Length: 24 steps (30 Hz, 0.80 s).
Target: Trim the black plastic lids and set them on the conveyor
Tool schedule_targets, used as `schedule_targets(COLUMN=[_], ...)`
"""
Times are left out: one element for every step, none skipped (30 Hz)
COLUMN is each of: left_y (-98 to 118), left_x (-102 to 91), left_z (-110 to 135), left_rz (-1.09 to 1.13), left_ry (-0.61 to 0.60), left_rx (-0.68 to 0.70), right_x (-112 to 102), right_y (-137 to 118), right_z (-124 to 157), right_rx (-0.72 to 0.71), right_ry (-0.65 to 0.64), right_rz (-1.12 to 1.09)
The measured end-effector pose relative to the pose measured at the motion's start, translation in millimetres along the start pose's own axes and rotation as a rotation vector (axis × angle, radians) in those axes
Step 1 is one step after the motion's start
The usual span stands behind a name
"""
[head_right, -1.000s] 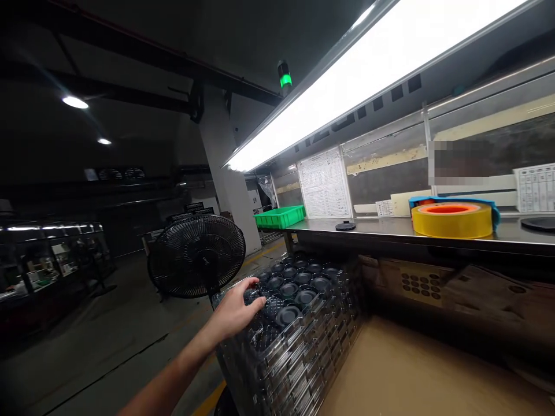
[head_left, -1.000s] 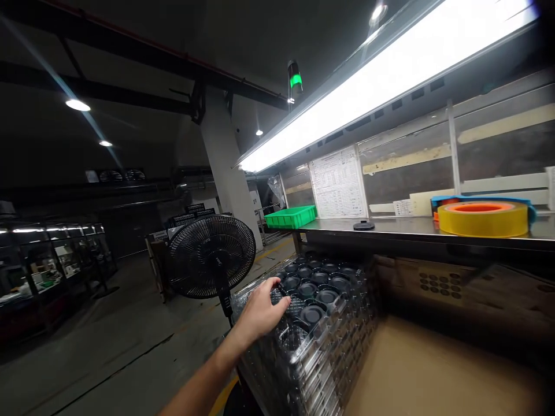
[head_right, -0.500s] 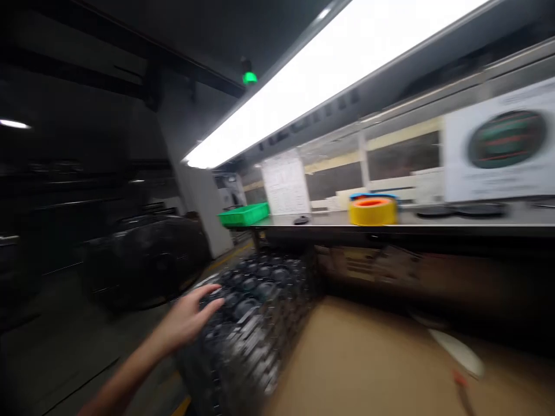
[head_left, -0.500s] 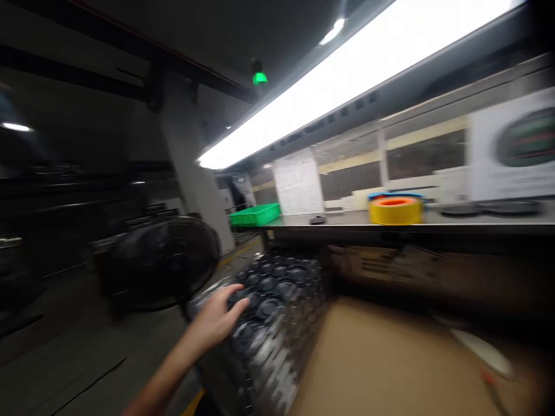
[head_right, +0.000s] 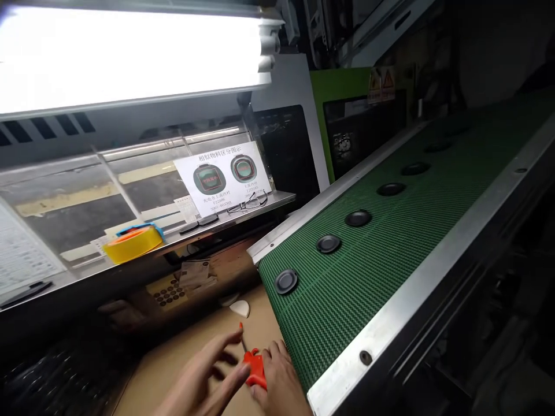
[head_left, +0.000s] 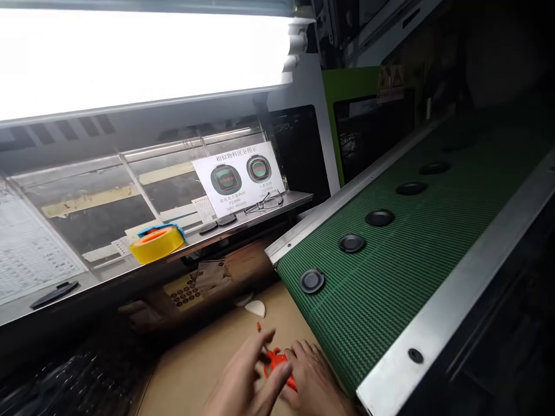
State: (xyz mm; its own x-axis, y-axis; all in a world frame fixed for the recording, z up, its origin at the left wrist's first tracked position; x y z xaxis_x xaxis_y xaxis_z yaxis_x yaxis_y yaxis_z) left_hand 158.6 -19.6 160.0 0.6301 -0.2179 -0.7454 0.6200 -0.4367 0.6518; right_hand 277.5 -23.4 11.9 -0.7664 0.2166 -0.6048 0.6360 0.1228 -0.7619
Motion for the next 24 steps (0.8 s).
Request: schedule_targets(left_y=[20, 39, 56, 69, 79, 84, 86, 86, 83, 79, 75, 69, 63, 56, 50, 43, 37, 31, 25, 18, 10, 0, -10, -21], left_x=[11.7, 22.5, 31.6, 40.8, 48.0, 54.0, 58.5, 61.3, 63.0, 63.6, 63.2, 62.1, 60.6, 58.9, 57.7, 56.9, 56.1, 54.9, 52.9, 50.2, 47.3, 44.0, 41.2, 38.2], left_z=[-16, -33, -50, -65, -78, -89, -97, -102, -105, -106, -105, -103, -99, -94, -88, -80, -71, -61, -51, -41, -30, -20, -11, -1], left_rz=[-0.013, -0.022, -0.032, -0.046, -0.061, -0.078, -0.090, -0.093, -0.083, -0.052, -0.001, 0.070, 0.160, 0.282, 0.447, 0.632, 0.805, 0.957, 1.080, 1.171, 1.236, 1.293, 1.357, 1.406], left_ry=[0.002, 0.008, 0.026, 0.022, 0.025, 0.024, 0.024, 0.032, 0.039, 0.046, 0.052, 0.055, 0.051, 0.040, 0.013, -0.023, -0.062, -0.099, -0.128, -0.144, -0.153, -0.154, -0.157, -0.157], left_rx=[0.050, 0.101, 0.155, 0.208, 0.247, 0.271, 0.285, 0.289, 0.288, 0.280, 0.267, 0.244, 0.204, 0.154, 0.096, 0.038, -0.015, -0.061, -0.100, -0.135, -0.170, -0.202, -0.233, -0.256], right_x=[1, 2, 4, 6, 9, 11, 13, 15, 17, 17, 17, 16, 15, 13, 12, 10, 9, 8, 7, 7, 6, 6, 5, 4], right_y=[1, 3, 6, 9, 12, 15, 18, 20, 22, 24, 24, 24, 24, 22, 21, 19, 17, 15, 14, 13, 12, 12, 13, 12], right_z=[0, -1, -3, -5, -9, -12, -15, -18, -21, -22, -23, -22, -21, -19, -16, -13, -10, -7, -5, -3, -2, -1, -1, 0], right_rx=[0.008, 0.016, 0.024, 0.030, 0.037, 0.043, 0.048, 0.052, 0.053, 0.050, 0.042, 0.033, 0.023, 0.010, -0.003, -0.018, -0.036, -0.055, -0.074, -0.091, -0.105, -0.115, -0.120, -0.129], right_ry=[-0.004, -0.008, -0.013, -0.019, -0.026, -0.033, -0.040, -0.044, -0.046, -0.046, -0.042, -0.036, -0.030, -0.023, -0.017, -0.012, -0.009, -0.008, -0.008, -0.008, -0.006, -0.003, 0.003, 0.012], right_rz=[-0.010, -0.015, -0.018, -0.018, -0.014, -0.008, -0.001, 0.008, 0.016, 0.023, 0.029, 0.034, 0.039, 0.043, 0.045, 0.045, 0.043, 0.039, 0.034, 0.030, 0.027, 0.024, 0.023, 0.023])
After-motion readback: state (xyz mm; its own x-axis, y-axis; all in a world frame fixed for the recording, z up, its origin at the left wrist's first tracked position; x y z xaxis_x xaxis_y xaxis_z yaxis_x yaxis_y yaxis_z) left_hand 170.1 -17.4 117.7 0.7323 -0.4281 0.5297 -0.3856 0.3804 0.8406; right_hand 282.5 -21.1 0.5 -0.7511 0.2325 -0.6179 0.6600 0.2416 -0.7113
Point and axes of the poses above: each hand's wrist, its own z-axis away from the middle knuckle, its own x-axis out of the palm, y = z × x, the point moved 6 cm from there along -z, towards the middle knuckle, and after that the axes turned 12 degrees about -z, right-handed, at the moved point
